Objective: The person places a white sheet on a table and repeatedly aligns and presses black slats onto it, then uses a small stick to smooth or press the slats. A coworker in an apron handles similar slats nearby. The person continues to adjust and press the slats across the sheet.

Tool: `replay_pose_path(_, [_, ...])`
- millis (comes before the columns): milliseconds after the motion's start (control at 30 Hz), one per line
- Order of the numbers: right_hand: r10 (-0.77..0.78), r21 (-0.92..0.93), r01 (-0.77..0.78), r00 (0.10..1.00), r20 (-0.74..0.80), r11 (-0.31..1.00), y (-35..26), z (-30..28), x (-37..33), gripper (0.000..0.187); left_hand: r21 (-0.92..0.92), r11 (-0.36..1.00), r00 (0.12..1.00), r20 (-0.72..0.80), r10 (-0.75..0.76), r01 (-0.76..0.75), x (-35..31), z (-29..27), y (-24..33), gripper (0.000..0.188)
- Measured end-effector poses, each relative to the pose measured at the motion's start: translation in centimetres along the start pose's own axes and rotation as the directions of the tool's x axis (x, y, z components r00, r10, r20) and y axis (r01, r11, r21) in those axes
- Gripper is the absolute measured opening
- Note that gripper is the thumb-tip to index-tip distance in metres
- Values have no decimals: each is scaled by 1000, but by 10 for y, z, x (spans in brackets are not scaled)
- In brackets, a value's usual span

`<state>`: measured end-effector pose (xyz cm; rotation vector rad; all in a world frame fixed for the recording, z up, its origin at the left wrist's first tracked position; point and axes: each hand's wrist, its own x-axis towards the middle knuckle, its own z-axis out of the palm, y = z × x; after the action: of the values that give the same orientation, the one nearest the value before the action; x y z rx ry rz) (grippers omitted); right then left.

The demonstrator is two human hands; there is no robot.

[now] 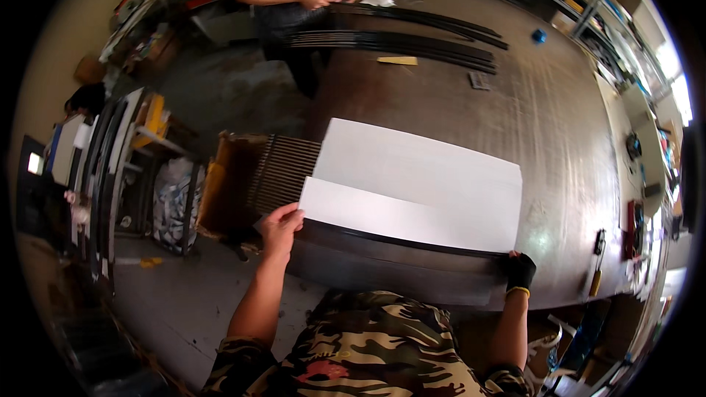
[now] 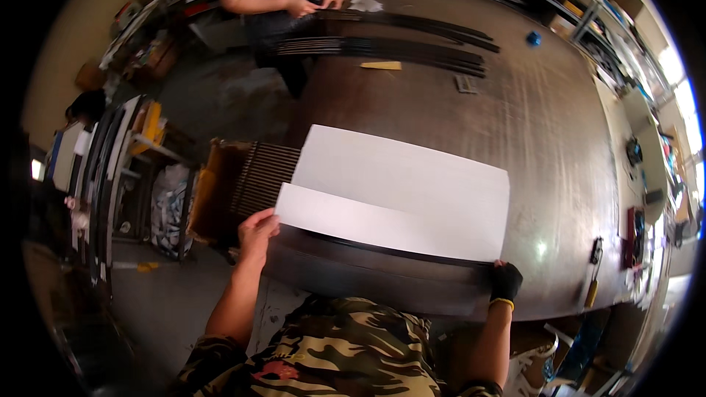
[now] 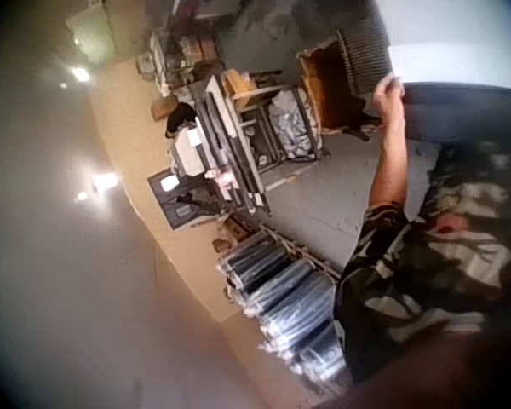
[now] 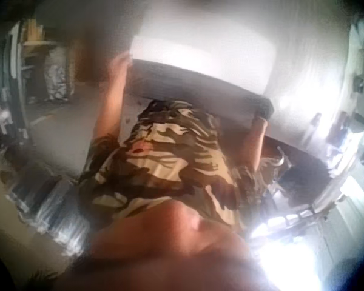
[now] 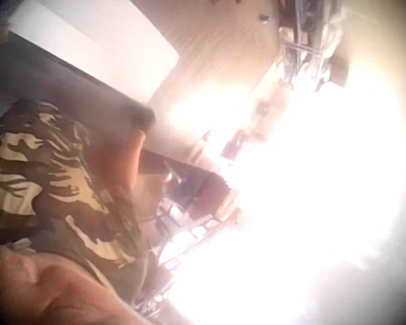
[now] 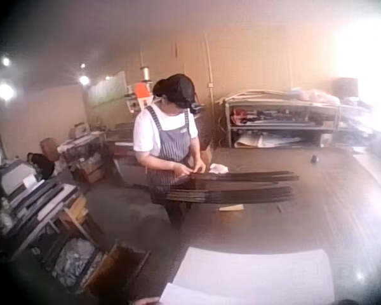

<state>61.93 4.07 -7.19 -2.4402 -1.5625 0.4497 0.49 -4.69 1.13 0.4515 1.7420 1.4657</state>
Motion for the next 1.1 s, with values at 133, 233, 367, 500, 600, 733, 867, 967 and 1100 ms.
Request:
replay_pose_path(133, [83, 73, -78, 995, -62, 994, -5, 3, 0, 30, 148, 977, 988, -12, 155, -151, 18, -5, -29, 33])
replay_pose_path(233, [99, 100, -93, 994, -53, 991, -12, 0, 2, 33, 336, 920, 973, -46, 228, -200, 26, -2, -41, 31])
replay_pose_path(367, [80, 13, -79, 994, -74, 997, -11, -3, 3, 35, 550, 794, 944, -29, 330, -261, 29, 3, -41, 27])
replay_pose_path(500, [115, 69, -111, 991, -70, 991, -13, -5, 2, 33, 670, 691, 926, -12, 378, -273, 32, 6, -39, 22])
replay_pose_path(600, [125, 142, -115, 990, -61, 983, -27, -12, -7, 33, 733, 625, 920, 4, 391, -268, 30, 6, -33, 20])
replay_pose_path(733, [115, 209, -97, 991, -74, 973, -25, -12, -9, 33, 744, 615, 925, 14, 379, -263, 32, 5, -35, 18])
replay_pose_path(867, [99, 103, -89, 991, -95, 991, -26, -12, -8, 32, 786, 557, 917, 29, 399, -267, 30, 8, -29, 23])
replay_pose_path(967, [99, 98, -91, 992, -84, 991, -25, -12, -7, 32, 837, 498, 926, 28, 377, -228, 24, 14, -20, 23])
replay_pose_path(1100, [116, 88, -111, 991, -66, 990, -28, -14, -5, 31, 891, 428, 960, 30, 279, -153, 27, 16, -6, 24])
